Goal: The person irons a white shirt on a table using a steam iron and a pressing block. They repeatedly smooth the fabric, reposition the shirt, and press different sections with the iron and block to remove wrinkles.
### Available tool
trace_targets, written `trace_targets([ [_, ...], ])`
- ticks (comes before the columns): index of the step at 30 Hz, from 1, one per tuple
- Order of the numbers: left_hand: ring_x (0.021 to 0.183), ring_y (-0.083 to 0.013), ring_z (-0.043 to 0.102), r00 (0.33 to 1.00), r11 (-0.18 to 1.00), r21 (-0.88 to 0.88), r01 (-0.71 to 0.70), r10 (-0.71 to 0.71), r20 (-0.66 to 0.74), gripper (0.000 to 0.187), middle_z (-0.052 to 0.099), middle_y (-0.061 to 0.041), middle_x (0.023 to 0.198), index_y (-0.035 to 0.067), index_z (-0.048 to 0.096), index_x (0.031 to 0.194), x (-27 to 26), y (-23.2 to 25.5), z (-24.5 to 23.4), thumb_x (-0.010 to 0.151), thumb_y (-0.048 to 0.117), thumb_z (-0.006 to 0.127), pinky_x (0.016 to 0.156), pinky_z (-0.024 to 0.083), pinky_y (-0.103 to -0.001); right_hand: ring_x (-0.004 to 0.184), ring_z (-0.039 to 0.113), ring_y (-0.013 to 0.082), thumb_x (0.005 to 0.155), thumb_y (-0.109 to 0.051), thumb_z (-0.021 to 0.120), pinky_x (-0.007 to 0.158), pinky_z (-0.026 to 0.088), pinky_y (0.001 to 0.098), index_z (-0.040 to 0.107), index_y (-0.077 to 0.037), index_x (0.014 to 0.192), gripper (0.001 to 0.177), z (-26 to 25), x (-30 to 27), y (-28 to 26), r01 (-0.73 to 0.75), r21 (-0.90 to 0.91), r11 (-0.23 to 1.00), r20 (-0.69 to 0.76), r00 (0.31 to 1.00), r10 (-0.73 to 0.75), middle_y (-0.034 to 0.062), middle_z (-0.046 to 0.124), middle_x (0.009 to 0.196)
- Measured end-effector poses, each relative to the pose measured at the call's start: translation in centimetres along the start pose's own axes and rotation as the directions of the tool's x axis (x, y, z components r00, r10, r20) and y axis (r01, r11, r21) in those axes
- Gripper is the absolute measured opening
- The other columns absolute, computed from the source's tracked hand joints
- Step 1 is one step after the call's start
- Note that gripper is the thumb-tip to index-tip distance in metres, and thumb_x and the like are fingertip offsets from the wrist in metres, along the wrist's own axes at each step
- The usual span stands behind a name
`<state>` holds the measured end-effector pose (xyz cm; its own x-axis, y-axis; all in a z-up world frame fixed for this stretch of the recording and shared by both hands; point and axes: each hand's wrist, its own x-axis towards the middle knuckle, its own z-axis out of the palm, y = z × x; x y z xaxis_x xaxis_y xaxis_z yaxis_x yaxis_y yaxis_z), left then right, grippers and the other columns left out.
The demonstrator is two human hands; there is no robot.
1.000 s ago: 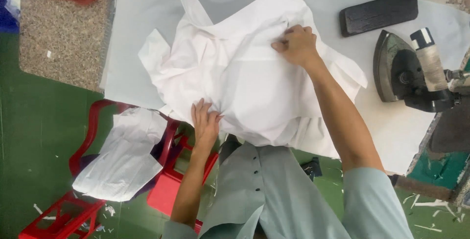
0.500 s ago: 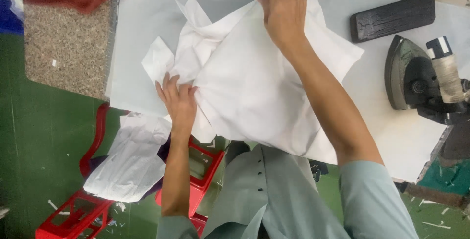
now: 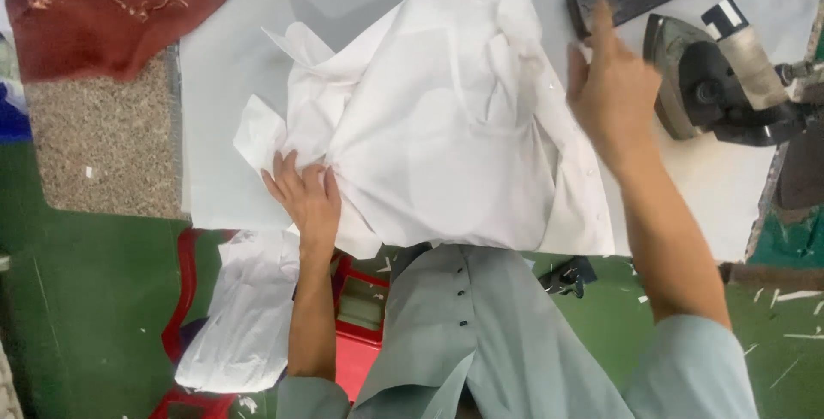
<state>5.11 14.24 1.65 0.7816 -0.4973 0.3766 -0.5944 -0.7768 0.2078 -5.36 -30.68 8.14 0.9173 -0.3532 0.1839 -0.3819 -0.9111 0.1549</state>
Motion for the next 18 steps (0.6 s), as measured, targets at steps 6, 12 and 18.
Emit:
trace_targets([
  [6, 0.14, -0.0447, 0.043, 0.974, 0.962, -0.172, -0.212, 0.195, -0.111, 0.042, 0.049, -0.023, 0.144, 0.003, 0.061, 0.132, 4.3, 5.5, 2.1, 0.1, 0.03, 0.07, 0.118, 0.024, -0.064, 0.116, 0.058, 0.0496, 0.111, -0.025, 0.05, 0.097, 0.054, 0.0553, 0.048, 0.017, 0.141, 0.052, -1.0, -12.5, -8.2, -0.026, 0.332, 0.943, -0.459, 0.869, 0.185, 0.0332, 0.054, 0.129],
  [12, 0.142, -0.0412, 0.046, 0.802, 0.782, -0.319, -0.535, 0.589, 0.099, 0.065, 0.051, -0.023, 0.15, 0.014, 0.05, 0.152, 6.7, 11.5, 7.7, 0.101, 0.054, 0.056, 0.122, 0.027, -0.06, 0.137, 0.046, 0.0404, 0.11, -0.048, 0.036, 0.115, 0.034, 0.0552, 0.06, 0.0, 0.14, 0.061, 4.4, -20.0, -13.5, -0.168, 0.426, 0.889, -0.134, 0.96, 0.245, 0.0212, 0.054, 0.14],
  [18, 0.149, -0.0436, 0.035, 0.888, 0.858, -0.275, -0.435, 0.459, 0.028, 0.067, 0.04, -0.027, 0.158, 0.003, 0.05, 0.15, 4.3, 14.0, 4.1, 0.106, 0.054, 0.046, 0.121, 0.024, -0.064, 0.126, 0.053, 0.0419, 0.105, -0.019, 0.061, 0.107, 0.042, 0.052, 0.069, 0.001, 0.117, 0.025, 3.8, -16.9, -10.0, -0.207, 0.567, 0.797, -0.174, 0.916, 0.362, 0.0178, 0.061, 0.126],
])
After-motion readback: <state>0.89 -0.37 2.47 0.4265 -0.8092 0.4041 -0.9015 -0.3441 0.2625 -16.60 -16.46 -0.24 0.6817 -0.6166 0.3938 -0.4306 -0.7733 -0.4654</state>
